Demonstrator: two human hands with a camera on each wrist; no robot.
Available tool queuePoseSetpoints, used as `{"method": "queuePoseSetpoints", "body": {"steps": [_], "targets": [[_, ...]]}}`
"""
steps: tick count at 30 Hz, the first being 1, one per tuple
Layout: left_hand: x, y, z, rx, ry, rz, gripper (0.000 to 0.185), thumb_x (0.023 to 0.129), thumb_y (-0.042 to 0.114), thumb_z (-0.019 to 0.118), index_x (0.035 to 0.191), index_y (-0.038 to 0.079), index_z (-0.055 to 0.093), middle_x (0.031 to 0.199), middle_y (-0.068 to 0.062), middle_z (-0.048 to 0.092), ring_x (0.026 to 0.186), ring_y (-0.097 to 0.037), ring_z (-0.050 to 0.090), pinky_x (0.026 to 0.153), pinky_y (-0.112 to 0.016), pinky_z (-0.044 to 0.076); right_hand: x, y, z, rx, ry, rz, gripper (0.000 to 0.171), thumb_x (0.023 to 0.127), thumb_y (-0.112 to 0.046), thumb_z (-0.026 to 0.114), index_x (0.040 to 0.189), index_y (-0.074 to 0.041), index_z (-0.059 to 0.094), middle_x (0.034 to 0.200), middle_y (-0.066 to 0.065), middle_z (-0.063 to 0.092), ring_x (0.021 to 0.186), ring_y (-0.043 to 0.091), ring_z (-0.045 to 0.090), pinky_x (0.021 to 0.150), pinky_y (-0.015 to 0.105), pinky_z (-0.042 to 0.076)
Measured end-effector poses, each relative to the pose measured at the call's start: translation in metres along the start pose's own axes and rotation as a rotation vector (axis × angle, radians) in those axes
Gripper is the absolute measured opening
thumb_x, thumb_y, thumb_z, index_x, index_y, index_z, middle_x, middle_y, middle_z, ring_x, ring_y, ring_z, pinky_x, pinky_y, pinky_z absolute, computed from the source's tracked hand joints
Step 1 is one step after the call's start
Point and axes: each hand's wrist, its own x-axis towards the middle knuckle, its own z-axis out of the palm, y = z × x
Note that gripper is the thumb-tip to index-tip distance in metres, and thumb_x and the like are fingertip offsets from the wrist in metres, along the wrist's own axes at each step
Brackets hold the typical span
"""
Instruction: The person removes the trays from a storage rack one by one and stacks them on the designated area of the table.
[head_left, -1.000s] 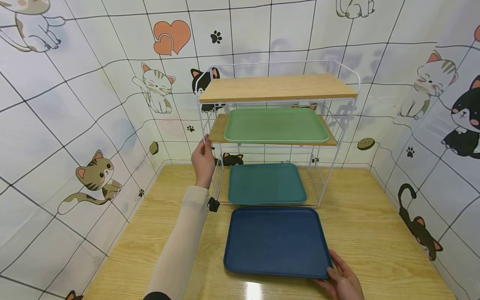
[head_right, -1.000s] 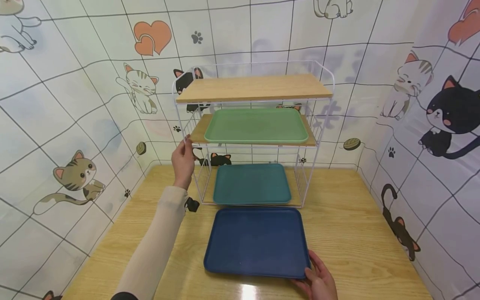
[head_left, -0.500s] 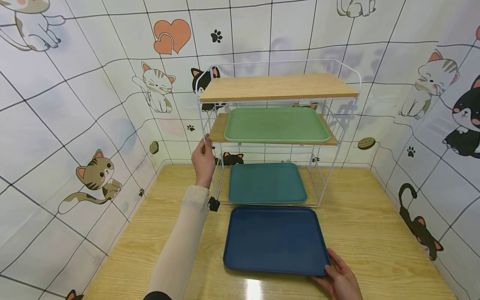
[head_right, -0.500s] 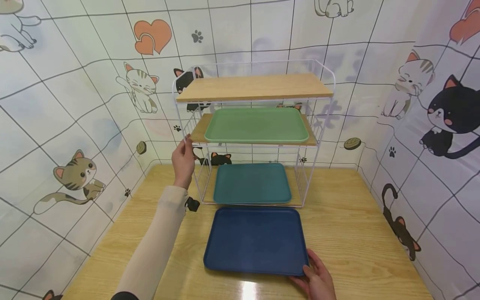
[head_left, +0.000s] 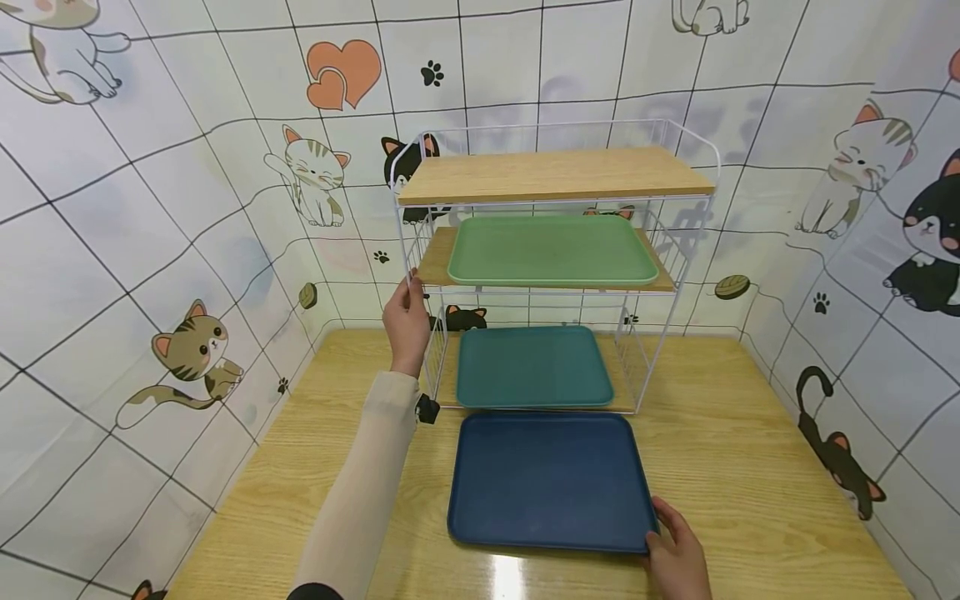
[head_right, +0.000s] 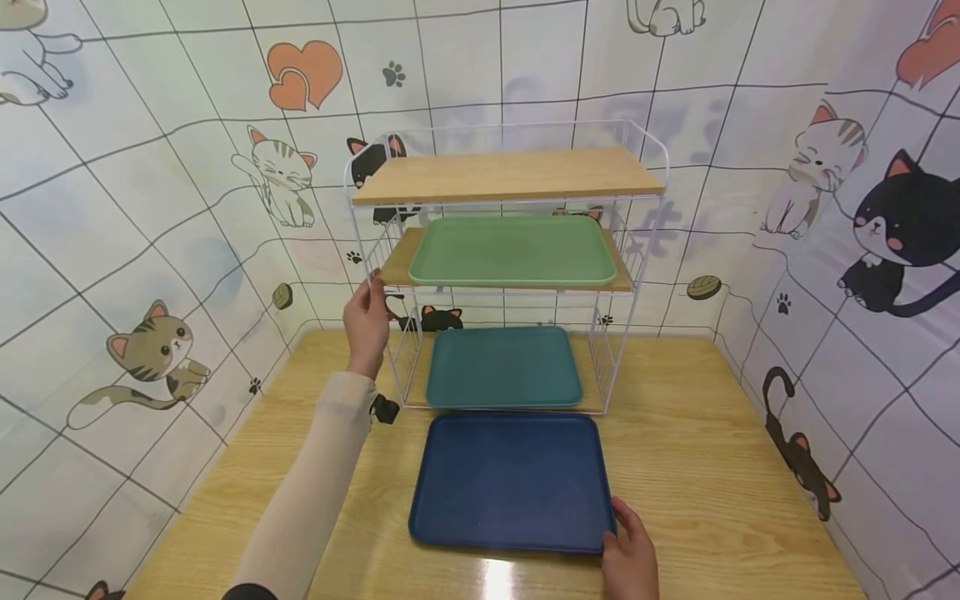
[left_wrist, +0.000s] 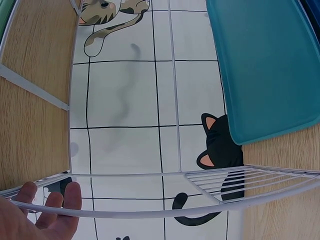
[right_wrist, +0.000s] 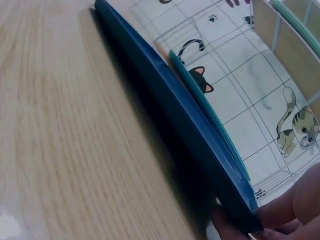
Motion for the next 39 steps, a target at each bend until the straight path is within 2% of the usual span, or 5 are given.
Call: {"method": "queuePoseSetpoints", "body": {"steps": [4,11,21,32,39], "targets": [[0.0010,-0.0002,0.0012,-0.004,0.004,0.011,0.038,0.110,0.032,0.050,0.137,0.012,0.067,0.142,-0.007,0.063,0.108,-0.025,0.063,0.087,-0.038,0.044,0.0024,0.0009,0.0018,-0.102,0.052,-0.031,0.059,0.097,0.012,0.041,0.155,0.008,0.032,0.156,0.036,0.033,0.145,0.052,0.032,0.114,0.059,0.034],[0.0010,-0.0003,0.0024,-0.015,0.002,0.041,0.039,0.110,0.031,0.050,0.137,0.010,0.067,0.141,-0.011,0.063,0.118,-0.028,0.064,0.092,-0.041,0.046,0.0029,0.0020,0.0053,-0.239,0.143,-0.025,0.055,0.097,0.008,0.046,0.151,0.002,0.042,0.147,0.032,0.047,0.134,0.054,0.045,0.109,0.064,0.036],[0.0025,-0.0002,0.0037,0.000,0.001,0.053,0.038,0.110,0.033,0.049,0.132,0.011,0.070,0.127,-0.014,0.070,0.056,-0.013,0.039,0.062,-0.030,0.037,0.0071,0.0060,0.0037,-0.383,0.141,-0.065,0.054,0.094,0.008,0.045,0.148,0.006,0.043,0.145,0.035,0.047,0.128,0.054,0.050,0.101,0.062,0.044],[0.0009,0.0008,0.0032,-0.013,-0.011,0.048,0.038,0.110,0.031,0.048,0.136,0.011,0.068,0.140,-0.010,0.064,0.092,-0.029,0.060,0.083,-0.036,0.044,0.0091,0.0069,0.0034,-0.546,0.135,-0.107,0.047,0.094,0.008,0.057,0.141,0.008,0.052,0.137,0.036,0.055,0.124,0.053,0.054,0.098,0.062,0.047],[-0.0028,-0.0010,-0.0004,0.021,0.009,0.065,0.038,0.110,0.031,0.049,0.138,0.012,0.066,0.113,-0.019,0.072,0.065,-0.015,0.046,0.071,-0.033,0.041,0.0060,0.0051,-0.0001,-0.646,0.107,-0.221,0.035,0.095,-0.005,0.063,0.127,0.009,0.063,0.133,0.033,0.059,0.126,0.053,0.053,0.102,0.063,0.043]]}}
